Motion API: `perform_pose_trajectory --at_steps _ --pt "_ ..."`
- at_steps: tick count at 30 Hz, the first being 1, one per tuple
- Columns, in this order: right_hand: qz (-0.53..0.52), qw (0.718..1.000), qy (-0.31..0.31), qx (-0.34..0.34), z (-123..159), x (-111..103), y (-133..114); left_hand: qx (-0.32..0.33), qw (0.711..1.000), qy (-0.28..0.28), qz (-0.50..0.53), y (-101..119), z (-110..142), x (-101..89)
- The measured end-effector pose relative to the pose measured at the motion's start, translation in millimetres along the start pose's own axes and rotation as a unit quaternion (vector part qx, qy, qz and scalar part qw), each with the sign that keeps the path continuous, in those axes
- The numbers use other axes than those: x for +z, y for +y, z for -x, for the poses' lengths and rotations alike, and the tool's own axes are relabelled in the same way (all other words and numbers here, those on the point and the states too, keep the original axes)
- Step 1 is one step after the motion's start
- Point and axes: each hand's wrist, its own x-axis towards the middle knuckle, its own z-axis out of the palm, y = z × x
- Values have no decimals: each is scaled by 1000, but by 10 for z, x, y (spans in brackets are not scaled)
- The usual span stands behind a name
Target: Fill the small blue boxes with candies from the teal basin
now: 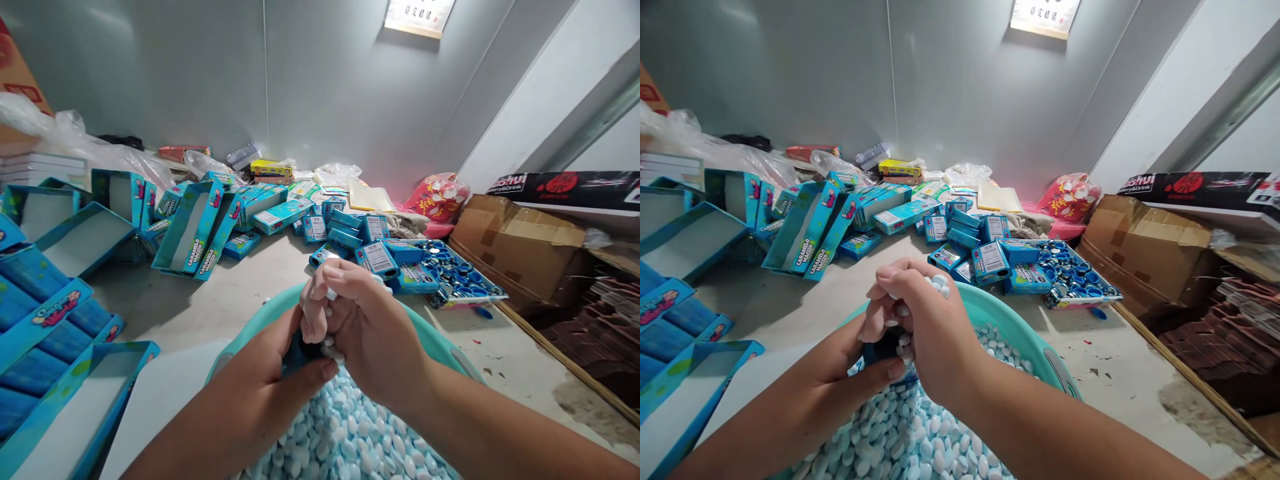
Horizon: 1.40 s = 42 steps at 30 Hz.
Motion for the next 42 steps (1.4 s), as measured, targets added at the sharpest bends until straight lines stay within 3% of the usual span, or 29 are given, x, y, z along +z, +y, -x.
perform_pose_trajectory --at_steps 14,28,32,42 --pt "-16 997 -70 -8 -8 -10 -63 -23 998 31 -40 -98 -24 43" --pt "43 997 -56 -40 -27 -12 -24 3 995 82 -49 -15 -58 92" --pt "56 996 -47 -43 -30 -10 -34 17 996 71 -58 24 -73 87" --pt "34 998 -60 -15 -49 -31 -40 26 993 101 -60 -41 -64 82"
